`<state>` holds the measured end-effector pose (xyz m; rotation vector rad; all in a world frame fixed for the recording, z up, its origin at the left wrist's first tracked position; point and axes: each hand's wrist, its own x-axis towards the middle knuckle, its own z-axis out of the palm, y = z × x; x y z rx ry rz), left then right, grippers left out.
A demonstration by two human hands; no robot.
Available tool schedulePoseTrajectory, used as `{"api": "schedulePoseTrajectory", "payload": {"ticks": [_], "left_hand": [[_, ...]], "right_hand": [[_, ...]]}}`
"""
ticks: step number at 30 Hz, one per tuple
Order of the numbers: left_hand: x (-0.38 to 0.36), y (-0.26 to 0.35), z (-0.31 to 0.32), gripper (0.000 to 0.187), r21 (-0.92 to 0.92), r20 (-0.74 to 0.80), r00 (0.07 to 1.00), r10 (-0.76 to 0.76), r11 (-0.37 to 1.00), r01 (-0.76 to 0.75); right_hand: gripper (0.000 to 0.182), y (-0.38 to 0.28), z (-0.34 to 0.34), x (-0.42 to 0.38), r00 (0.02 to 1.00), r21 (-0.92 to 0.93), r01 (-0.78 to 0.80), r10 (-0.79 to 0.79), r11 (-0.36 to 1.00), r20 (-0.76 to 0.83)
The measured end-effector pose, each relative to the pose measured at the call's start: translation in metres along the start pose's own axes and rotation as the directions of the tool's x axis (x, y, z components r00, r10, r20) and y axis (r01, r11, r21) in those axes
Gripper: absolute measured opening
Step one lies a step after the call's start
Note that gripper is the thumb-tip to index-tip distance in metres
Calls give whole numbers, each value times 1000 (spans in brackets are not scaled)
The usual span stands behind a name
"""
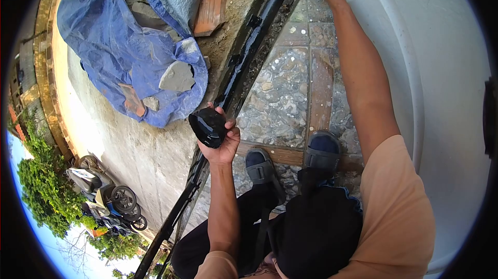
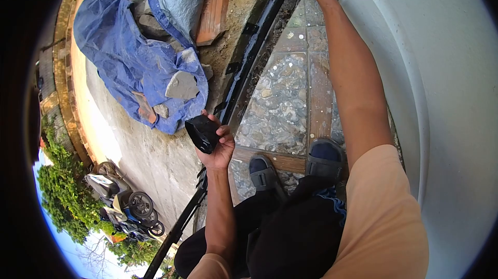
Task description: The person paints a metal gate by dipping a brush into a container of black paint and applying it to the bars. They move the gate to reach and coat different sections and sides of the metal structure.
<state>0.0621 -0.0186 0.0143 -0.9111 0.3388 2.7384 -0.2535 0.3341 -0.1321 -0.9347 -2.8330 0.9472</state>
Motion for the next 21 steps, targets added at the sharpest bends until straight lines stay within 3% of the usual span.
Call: {"api": "schedulePoseTrajectory", "payload": {"ticks": [3, 6, 9, 21], "left_hand": [[1, 1, -6, 50, -60, 2, 1000, -13, 998, 13], [2, 0, -6, 50, -61, -1, 1000, -18, 998, 18], [2, -2, -1, 43, -3, -1, 1000, -7, 1000, 7], [9, -2, 5, 43, 13, 6, 999, -42, 999, 42]], "right_hand": [[27, 12, 6, 3, 974, -217, 206, -222, 954, -51], [37, -9, -12, -12, 984, -25, -160, 161, 987, 74], [36, -13, -9, -7, 983, -88, -153, 161, 984, 88], [25, -3, 12, 3, 975, 98, -223, 224, 970, 5]]}}
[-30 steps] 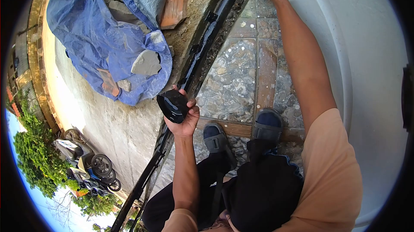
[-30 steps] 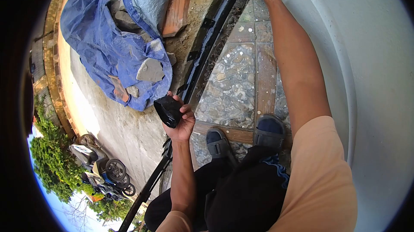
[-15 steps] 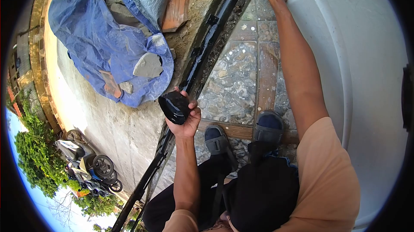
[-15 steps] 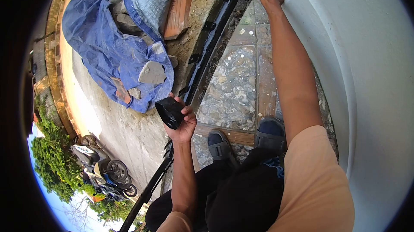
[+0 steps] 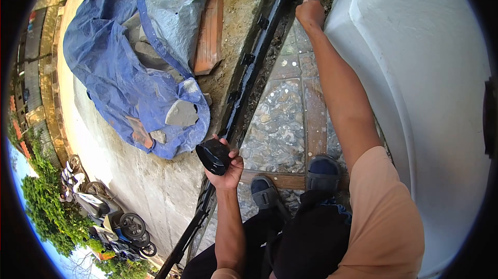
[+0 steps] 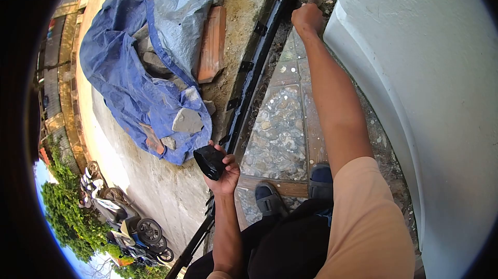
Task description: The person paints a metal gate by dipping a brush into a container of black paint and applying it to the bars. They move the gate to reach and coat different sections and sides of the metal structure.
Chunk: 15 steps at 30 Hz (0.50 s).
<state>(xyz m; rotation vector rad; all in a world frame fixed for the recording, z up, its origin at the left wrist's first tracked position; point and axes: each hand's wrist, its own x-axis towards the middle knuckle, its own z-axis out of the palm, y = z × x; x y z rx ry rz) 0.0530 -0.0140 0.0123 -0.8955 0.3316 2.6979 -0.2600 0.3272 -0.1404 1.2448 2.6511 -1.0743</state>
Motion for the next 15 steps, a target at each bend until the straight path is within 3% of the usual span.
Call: {"api": "schedulePoseTrajectory", "payload": {"ticks": [8, 11, 15], "left_hand": [[0, 2, -8, 50, -61, -4, 1000, -10, 998, 10], [0, 2, -9, 50, -50, -6, 1000, -9, 999, 9], [-2, 1, -5, 47, -26, 15, 1000, -11, 1000, 11]], "right_hand": [[22, 6, -12, -37, 969, 60, 200, -188, 978, -160], [21, 9, -13, -49, 937, 190, 228, -162, 955, -309], [20, 3, -12, -54, 945, 173, 159, -99, 972, -312]]}}
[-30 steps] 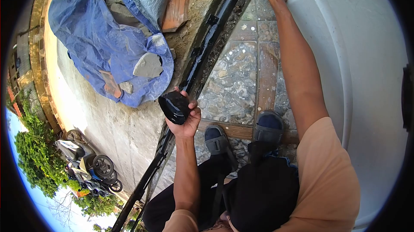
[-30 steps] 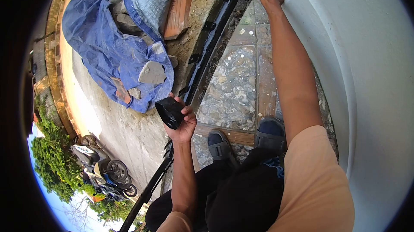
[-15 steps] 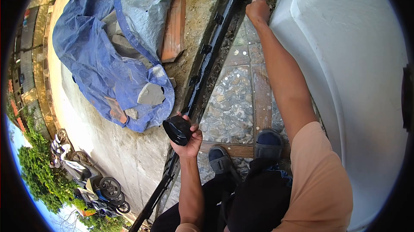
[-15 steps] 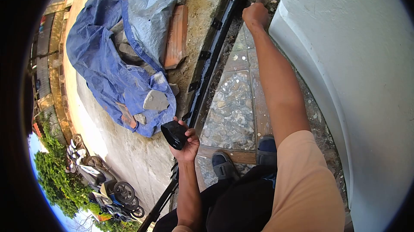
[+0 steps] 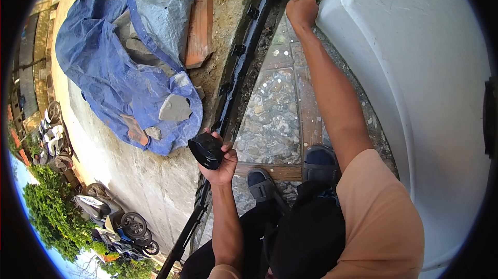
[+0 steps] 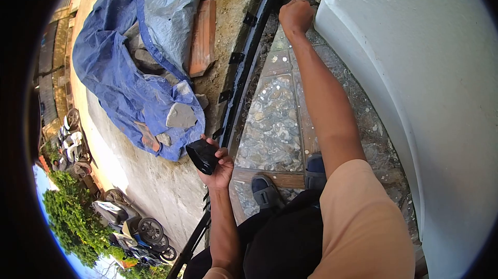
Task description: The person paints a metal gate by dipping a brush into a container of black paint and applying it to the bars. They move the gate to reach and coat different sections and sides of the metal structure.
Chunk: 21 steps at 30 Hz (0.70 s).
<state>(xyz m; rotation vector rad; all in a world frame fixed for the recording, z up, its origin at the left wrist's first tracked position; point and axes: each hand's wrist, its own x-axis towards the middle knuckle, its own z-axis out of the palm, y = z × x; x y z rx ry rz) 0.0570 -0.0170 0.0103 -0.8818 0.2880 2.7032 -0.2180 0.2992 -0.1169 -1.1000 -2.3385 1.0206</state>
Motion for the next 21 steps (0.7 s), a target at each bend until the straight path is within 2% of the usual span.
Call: {"api": "schedulePoseTrajectory", "payload": {"ticks": [3, 6, 12, 13, 16, 21], "left_hand": [[0, 0, 3, 43, 28, 36, 999, -6, 1000, 5], [0, -1, 3, 43, 31, 36, 999, -12, 999, 11], [-1, -9, 11, 42, 31, 57, 998, -28, 999, 26], [-1, -10, 11, 42, 30, 68, 997, -29, 999, 27], [-1, -14, 11, 42, 29, 97, 995, -37, 999, 35], [-8, -15, 11, 41, 49, 117, 993, -34, 998, 28]], "right_hand": [[21, -7, -10, -8, 998, 31, -14, 12, 999, 60], [21, -1, -12, -10, 999, 127, -42, 44, 991, -13], [20, -1, -14, -30, 981, 6, -99, 97, 995, 170], [20, 3, -18, -39, 976, 87, -133, 115, 987, 183], [20, 15, -30, -55, 961, 68, -119, 98, 991, 260], [21, 14, -37, -54, 983, 77, -92, 78, 993, 166]]}}
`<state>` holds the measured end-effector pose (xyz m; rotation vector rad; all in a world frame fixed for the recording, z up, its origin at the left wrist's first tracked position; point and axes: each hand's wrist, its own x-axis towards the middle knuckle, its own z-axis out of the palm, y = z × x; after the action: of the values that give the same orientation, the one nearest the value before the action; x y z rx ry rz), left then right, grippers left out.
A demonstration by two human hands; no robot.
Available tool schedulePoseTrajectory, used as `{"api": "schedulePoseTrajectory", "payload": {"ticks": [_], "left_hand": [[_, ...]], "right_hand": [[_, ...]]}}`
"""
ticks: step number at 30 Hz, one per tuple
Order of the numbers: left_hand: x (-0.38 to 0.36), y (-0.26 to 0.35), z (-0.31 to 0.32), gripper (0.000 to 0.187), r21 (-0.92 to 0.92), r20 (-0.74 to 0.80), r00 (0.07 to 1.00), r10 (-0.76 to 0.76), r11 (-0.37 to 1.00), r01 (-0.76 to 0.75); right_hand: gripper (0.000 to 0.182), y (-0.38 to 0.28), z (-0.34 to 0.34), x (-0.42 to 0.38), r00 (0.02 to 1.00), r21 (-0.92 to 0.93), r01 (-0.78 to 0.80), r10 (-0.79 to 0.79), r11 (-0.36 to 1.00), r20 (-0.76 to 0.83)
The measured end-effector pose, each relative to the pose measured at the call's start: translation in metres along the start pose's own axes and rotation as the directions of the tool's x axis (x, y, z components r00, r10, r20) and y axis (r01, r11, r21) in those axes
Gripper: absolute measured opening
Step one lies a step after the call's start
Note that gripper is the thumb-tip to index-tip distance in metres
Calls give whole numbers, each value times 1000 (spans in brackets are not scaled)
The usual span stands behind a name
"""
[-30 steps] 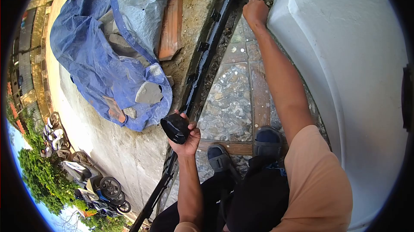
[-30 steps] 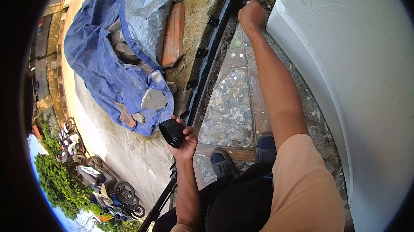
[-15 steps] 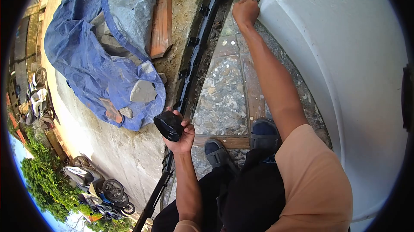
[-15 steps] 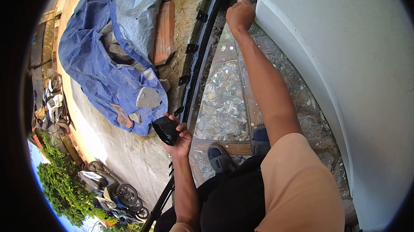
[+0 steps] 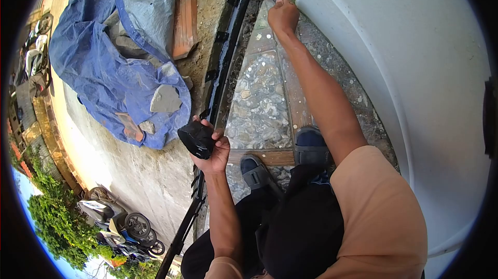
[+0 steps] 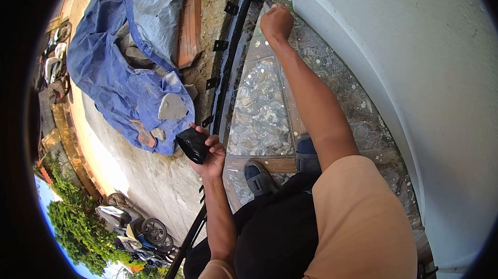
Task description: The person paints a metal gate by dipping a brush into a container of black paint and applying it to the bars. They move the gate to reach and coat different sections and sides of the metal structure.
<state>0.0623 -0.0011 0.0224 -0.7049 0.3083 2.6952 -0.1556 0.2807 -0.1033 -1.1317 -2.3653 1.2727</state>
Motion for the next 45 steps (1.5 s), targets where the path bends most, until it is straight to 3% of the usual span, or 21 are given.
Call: {"api": "schedulePoseTrajectory", "payload": {"ticks": [7, 13, 16, 19, 22, 25, 31, 37, 45], "left_hand": [[-9, 1, -6, 45, -73, -5, 999, 34, 997, -34], [-13, -2, -5, 43, -21, 6, 1000, 29, 999, -29], [-15, -1, -3, 43, -25, 4, 999, 39, 999, -39], [-11, 2, -2, 43, -38, 9, 999, 44, 998, -44], [-16, 4, -6, 44, -52, -16, 999, 49, 997, -50], [-16, 2, -5, 42, -20, -1, 999, 40, 999, -40], [-17, 1, -3, 42, -18, 6, 999, 34, 999, -34], [-17, 2, -4, 41, -23, -2, 999, 45, 999, -45], [-18, 8, -4, 42, -23, -32, 996, 84, 996, -85]], "right_hand": [[23, 1, -6, -13, 995, -67, -5, 12, 998, 98], [23, -6, -6, -8, 1000, 127, 18, -17, 992, -10], [21, 12, 31, 22, 980, 275, -179, 146, 945, 135], [23, -10, -9, -7, 820, 466, -558, 369, 686, 438], [20, -10, -34, -25, 872, 499, -474, 305, 725, 384], [27, -2, -31, -25, 911, 358, -376, 270, 855, 312], [24, -11, -15, -17, 841, 185, -465, 367, 866, 397], [13, -28, 8, -6, 781, 223, -583, 462, 781, 421], [15, -34, 34, 4, 765, 203, -628, 550, 751, 334]]}}
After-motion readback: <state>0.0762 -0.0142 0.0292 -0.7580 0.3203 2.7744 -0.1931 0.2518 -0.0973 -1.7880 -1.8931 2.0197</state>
